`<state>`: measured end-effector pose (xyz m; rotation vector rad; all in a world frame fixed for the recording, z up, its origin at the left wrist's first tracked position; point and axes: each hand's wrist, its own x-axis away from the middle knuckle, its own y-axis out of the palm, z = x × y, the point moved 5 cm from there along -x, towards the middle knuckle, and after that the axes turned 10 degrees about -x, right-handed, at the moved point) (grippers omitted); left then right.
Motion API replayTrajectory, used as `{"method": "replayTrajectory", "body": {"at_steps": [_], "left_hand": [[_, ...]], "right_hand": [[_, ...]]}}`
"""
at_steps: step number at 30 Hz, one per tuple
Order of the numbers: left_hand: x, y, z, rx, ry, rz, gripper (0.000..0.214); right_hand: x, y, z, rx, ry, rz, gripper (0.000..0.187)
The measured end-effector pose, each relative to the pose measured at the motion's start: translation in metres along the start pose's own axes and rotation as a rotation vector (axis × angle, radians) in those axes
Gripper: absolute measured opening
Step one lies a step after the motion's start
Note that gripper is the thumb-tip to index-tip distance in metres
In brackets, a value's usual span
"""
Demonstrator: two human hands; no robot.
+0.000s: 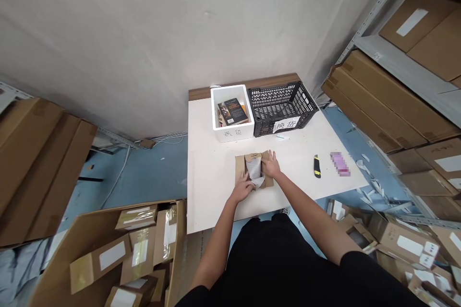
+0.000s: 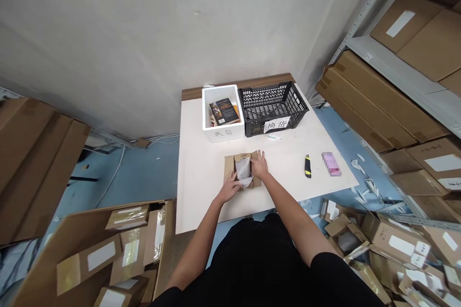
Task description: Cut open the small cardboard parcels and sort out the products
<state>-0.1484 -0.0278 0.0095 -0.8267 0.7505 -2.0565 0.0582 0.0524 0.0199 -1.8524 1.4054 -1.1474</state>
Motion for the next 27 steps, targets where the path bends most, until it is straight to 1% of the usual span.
{"method": "replayTrajectory", "body": {"at_steps": [2, 4, 7, 8, 10, 12, 13, 14, 16, 17, 18, 19, 20, 21, 22, 25, 27], "left_hand": [[0.004, 0.007, -0.001, 0.046, 0.02, -0.048, 0.041], [0.006, 0.013, -0.002, 0.043, 0.014, -0.023, 0.038], [0.005, 0.02, -0.003, -0.005, -0.005, 0.11, 0.015], [0.005, 0.022, -0.004, -0.015, -0.018, 0.163, 0.015], [0.006, 0.026, -0.006, -0.031, -0.045, 0.261, 0.029], [0.007, 0.031, -0.007, -0.07, -0.055, 0.328, 0.034], [0.007, 0.034, -0.007, -0.097, -0.049, 0.349, 0.031], [0.007, 0.038, -0.005, -0.125, -0.036, 0.364, 0.025], [0.007, 0.044, -0.002, -0.169, -0.007, 0.394, 0.012], [0.006, 0.047, 0.001, -0.183, 0.006, 0.414, 0.01], [0.005, 0.049, 0.003, -0.193, 0.019, 0.437, 0.012], [0.005, 0.05, 0.006, -0.2, 0.03, 0.459, 0.015], [0.004, 0.052, 0.008, -0.204, 0.039, 0.478, 0.016], [0.004, 0.053, 0.01, -0.208, 0.046, 0.493, 0.016], [0.003, 0.054, 0.011, -0.213, 0.051, 0.503, 0.016], [0.002, 0.056, 0.013, -0.227, 0.048, 0.521, 0.014], [0.003, 0.056, 0.013, -0.227, 0.046, 0.526, 0.014]], "right_hand": [[-0.01, -0.003, -0.002, -0.012, 0.021, -0.02, 0.069], [-0.02, -0.002, -0.003, -0.032, 0.05, -0.038, 0.075], [-0.035, 0.001, -0.001, -0.064, 0.142, -0.079, 0.075], [-0.04, 0.002, 0.001, -0.08, 0.177, -0.096, 0.074], [-0.045, 0.003, 0.006, -0.119, 0.221, -0.123, 0.072], [-0.045, 0.001, 0.01, -0.141, 0.213, -0.093, 0.075], [-0.041, -0.002, 0.011, -0.146, 0.201, -0.034, 0.078], [-0.036, -0.006, 0.012, -0.153, 0.185, 0.059, 0.078], [-0.018, -0.014, 0.009, -0.193, 0.124, 0.317, 0.071], [-0.006, -0.016, 0.005, -0.228, 0.067, 0.435, 0.065], [0.004, -0.015, -0.002, -0.268, -0.003, 0.517, 0.06], [0.014, -0.011, -0.01, -0.304, -0.072, 0.555, 0.057], [0.021, -0.005, -0.018, -0.33, -0.126, 0.547, 0.055], [0.026, 0.003, -0.026, -0.34, -0.148, 0.506, 0.056], [0.028, 0.012, -0.032, -0.334, -0.132, 0.442, 0.058], [0.025, 0.037, -0.04, -0.245, 0.055, 0.197, 0.075], [0.02, 0.049, -0.04, -0.17, 0.166, 0.023, 0.084]]}}
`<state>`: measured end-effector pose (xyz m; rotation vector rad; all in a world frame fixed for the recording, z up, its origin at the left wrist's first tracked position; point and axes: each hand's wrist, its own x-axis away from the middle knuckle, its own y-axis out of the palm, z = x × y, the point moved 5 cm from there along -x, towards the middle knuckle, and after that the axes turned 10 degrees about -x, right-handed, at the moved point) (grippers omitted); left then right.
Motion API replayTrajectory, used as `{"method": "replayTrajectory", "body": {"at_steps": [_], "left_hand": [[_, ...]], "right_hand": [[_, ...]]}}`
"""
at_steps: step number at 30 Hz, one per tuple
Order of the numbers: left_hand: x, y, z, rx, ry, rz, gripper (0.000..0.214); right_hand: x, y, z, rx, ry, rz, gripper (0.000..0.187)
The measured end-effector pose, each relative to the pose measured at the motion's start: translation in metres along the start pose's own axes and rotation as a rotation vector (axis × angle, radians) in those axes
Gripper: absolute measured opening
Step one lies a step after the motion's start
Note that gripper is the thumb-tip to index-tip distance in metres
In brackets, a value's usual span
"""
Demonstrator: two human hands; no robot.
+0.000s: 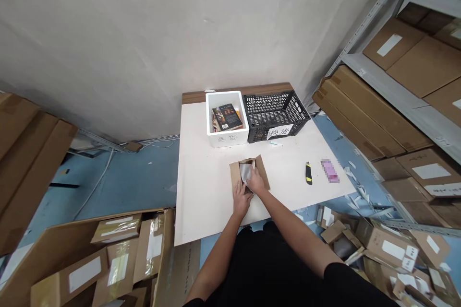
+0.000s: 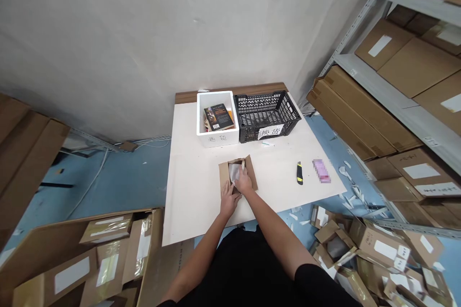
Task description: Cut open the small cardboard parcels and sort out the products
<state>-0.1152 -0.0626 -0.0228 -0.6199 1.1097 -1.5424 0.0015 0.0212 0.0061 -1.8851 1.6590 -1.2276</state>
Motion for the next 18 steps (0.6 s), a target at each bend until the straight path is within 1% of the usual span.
{"method": "replayTrajectory", "body": {"at_steps": [2, 4, 8, 11, 13, 15, 16, 18], "left_hand": [[0.001, -0.001, 0.0, 0.007, -0.011, -0.004, 0.014], [0.0, -0.004, -0.002, 0.015, -0.047, -0.019, 0.015], [-0.003, -0.013, -0.01, 0.042, -0.155, -0.08, 0.016], [-0.006, -0.024, -0.015, 0.065, -0.188, -0.098, 0.016], [-0.01, -0.032, -0.016, 0.061, -0.166, -0.097, 0.017], [-0.014, -0.038, -0.016, 0.038, -0.115, -0.107, 0.013], [-0.016, -0.04, -0.016, 0.021, -0.086, -0.118, 0.01], [-0.019, -0.042, -0.018, -0.015, -0.038, -0.148, 0.011]], "right_hand": [[-0.004, 0.005, 0.0, 0.071, 0.058, -0.099, 0.089], [-0.006, 0.006, -0.002, 0.115, 0.073, -0.119, 0.093], [0.001, 0.004, -0.014, 0.136, 0.022, -0.073, 0.093], [0.009, -0.002, -0.022, 0.114, -0.016, -0.009, 0.095], [0.01, -0.011, -0.025, 0.075, -0.038, 0.037, 0.098], [0.006, -0.022, -0.027, 0.021, -0.066, 0.063, 0.1], [0.002, -0.028, -0.028, -0.007, -0.069, 0.06, 0.1], [-0.006, -0.039, -0.026, -0.05, -0.038, 0.038, 0.099]]}}
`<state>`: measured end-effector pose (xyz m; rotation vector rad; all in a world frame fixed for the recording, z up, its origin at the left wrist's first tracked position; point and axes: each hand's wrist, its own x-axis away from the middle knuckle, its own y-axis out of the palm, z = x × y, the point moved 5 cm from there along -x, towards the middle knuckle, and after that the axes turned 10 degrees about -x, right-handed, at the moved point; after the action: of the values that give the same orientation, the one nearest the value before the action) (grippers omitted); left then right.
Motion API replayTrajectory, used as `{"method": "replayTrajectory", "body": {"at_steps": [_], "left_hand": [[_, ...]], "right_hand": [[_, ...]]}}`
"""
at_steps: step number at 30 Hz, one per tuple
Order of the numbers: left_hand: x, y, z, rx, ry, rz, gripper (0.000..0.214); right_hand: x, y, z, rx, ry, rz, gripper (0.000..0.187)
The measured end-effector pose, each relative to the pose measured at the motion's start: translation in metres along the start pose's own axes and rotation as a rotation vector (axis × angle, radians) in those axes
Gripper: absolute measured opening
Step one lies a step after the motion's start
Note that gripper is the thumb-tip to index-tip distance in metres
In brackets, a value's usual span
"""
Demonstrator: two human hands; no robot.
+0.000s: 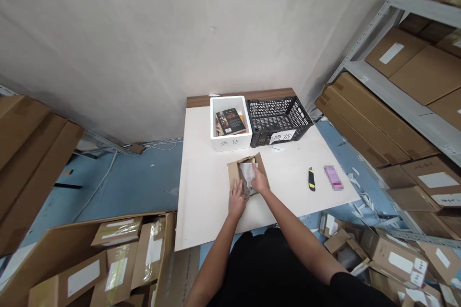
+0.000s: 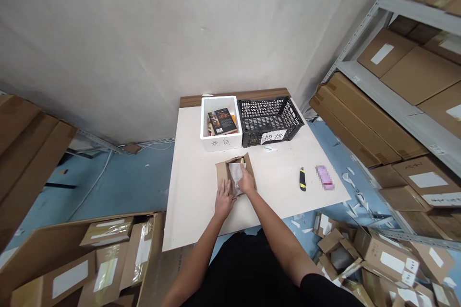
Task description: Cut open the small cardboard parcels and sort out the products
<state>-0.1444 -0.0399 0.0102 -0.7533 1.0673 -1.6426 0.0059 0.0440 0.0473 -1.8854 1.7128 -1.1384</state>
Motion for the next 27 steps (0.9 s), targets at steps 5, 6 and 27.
{"method": "replayTrajectory", "body": {"at_steps": [5, 6, 27], "left_hand": [[0.0, -0.005, -0.026, -0.057, -0.051, -0.056, 0.018], [0.002, -0.008, -0.034, -0.068, -0.077, -0.056, 0.019], [0.076, -0.075, -0.144, -0.264, -0.382, -0.005, 0.043]], "right_hand": [[-0.012, -0.027, 0.001, -0.05, -0.031, 0.043, 0.095], [-0.012, -0.033, 0.001, -0.087, -0.068, 0.077, 0.093], [-0.017, 0.007, 0.121, 0.063, 0.281, 0.15, 0.065]]}}
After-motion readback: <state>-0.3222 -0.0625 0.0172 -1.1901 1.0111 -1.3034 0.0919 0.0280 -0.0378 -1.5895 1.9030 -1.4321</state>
